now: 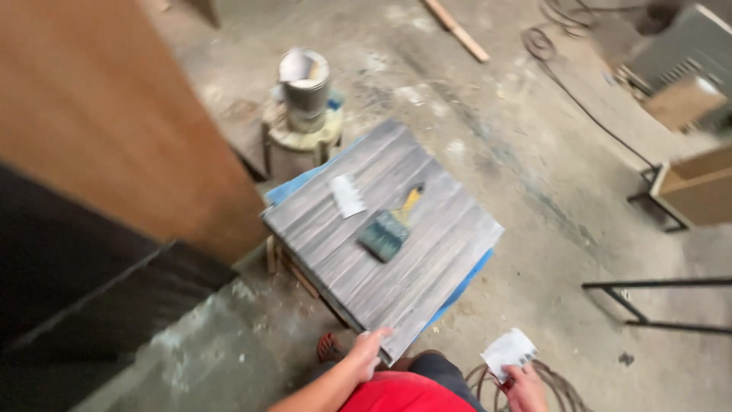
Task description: Manually sanding and cleaning a textured furniture panel using a sanding block, brush, and scraper.
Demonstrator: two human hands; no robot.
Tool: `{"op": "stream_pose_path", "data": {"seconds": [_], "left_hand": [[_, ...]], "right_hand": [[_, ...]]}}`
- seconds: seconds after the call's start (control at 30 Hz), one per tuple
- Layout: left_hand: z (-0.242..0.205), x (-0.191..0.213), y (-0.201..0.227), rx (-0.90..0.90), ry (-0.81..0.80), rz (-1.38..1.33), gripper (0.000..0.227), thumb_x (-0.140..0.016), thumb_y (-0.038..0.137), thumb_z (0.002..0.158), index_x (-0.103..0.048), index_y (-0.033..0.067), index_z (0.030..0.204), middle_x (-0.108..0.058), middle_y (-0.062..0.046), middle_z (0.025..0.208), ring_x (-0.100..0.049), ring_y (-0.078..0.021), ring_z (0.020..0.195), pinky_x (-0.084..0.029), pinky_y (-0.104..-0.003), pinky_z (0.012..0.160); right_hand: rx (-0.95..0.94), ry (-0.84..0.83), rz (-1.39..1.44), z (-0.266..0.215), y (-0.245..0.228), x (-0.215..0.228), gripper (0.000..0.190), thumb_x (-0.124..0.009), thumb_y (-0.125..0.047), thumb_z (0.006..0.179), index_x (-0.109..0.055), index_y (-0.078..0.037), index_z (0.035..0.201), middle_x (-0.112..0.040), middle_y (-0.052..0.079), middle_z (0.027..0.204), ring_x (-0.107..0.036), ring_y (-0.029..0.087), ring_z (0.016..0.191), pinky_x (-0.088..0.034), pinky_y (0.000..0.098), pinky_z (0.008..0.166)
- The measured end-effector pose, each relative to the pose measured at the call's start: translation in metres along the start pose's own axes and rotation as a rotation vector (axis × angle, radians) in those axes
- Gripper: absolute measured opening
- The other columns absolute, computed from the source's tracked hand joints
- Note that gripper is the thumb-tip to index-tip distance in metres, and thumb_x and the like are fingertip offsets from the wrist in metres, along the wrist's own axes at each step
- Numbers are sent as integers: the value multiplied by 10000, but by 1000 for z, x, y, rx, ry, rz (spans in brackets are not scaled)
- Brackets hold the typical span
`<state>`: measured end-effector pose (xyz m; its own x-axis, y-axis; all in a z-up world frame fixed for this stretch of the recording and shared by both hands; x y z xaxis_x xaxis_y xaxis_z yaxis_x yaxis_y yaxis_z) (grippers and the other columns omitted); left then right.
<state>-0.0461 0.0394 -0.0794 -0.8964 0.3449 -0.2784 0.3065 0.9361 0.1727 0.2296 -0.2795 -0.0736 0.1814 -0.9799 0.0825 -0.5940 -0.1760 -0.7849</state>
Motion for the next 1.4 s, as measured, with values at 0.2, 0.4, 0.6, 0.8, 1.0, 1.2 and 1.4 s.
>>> {"op": "stream_pose_path", "data": {"seconds": [0.2, 0.4, 0.6, 0.8, 1.0, 1.2, 1.4], "left_hand": [[-96, 29, 137, -868, 383, 480, 932, -723, 373, 868, -266, -3, 1587, -316, -194, 1649, -292, -262, 1541, -205, -369, 1258], [-151, -96, 249, -1540, 342, 669, 556, -703, 224, 925, -546, 23, 1419, -594, -154, 1425, -600, -281, 1277, -487, -387, 1048], [14, -291, 254, -1378, 100, 1427, 640, -642, 326, 942, -482, 2, 1470, -585, -209, 1435, -550, -361, 1326, -411, -437, 1131], [99, -409, 229, -1145, 132, 2162, 855, -685, 390, 824, -373, 116, 1571, -342, -108, 1657, -276, -270, 1539, -217, -461, 1233], [124, -429, 276, -848, 161, 2477, 671, -729, 631, 782, -674, 189, 1284, -680, -36, 1275, -586, -246, 1288, -308, -610, 1161], [109, -406, 336, -625, 167, 2561, 686, -626, 672, 852, -697, 154, 1295, -705, -80, 1318, -614, -257, 1301, -398, -535, 1102], [97, -386, 401, -530, 248, 2547, 773, -591, 720, 853, -632, 169, 1393, -642, -63, 1434, -567, -261, 1368, -367, -569, 1125]], "right_hand": [[-36, 173, -127, 11, -2, 71, 250, -703, 74, 811, -633, 177, 1027, -683, 333, 915, -644, 398, 754, -522, 519, 580], [-74, 235, -693, 67, -33, 134, 96, -666, -37, 682, -574, -33, 653, -557, 146, 581, -481, 256, 528, -330, 416, 463], [-87, -137, -1417, 247, -52, 176, 122, -651, -211, 599, -643, -90, 613, -705, 207, 673, -686, 398, 751, -506, 438, 711], [-52, -90, -1244, 290, -161, 190, 169, -674, -267, 759, -658, -99, 760, -755, 165, 842, -703, 353, 821, -509, 437, 793], [-146, -126, -1232, 311, -141, 217, 387, -733, -363, 753, -769, 1, 880, -770, 252, 921, -703, 451, 1054, -530, 559, 889], [-352, -181, -1200, 281, -106, 236, 459, -747, -377, 698, -813, 22, 915, -791, 281, 927, -727, 439, 1055, -547, 515, 907], [-399, -121, -1197, 299, -103, 205, 399, -727, -410, 705, -764, -25, 804, -751, 229, 704, -760, 409, 799, -553, 529, 810]]}}
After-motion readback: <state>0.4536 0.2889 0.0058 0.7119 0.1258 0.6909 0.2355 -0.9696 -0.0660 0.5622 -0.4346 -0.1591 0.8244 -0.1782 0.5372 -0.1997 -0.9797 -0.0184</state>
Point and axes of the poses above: each hand's wrist, its own z-axis towards the middle knuckle, its own x-axis out of the back of the hand, y = z × x, the point moved 6 cm from there along z, towards the middle knuckle
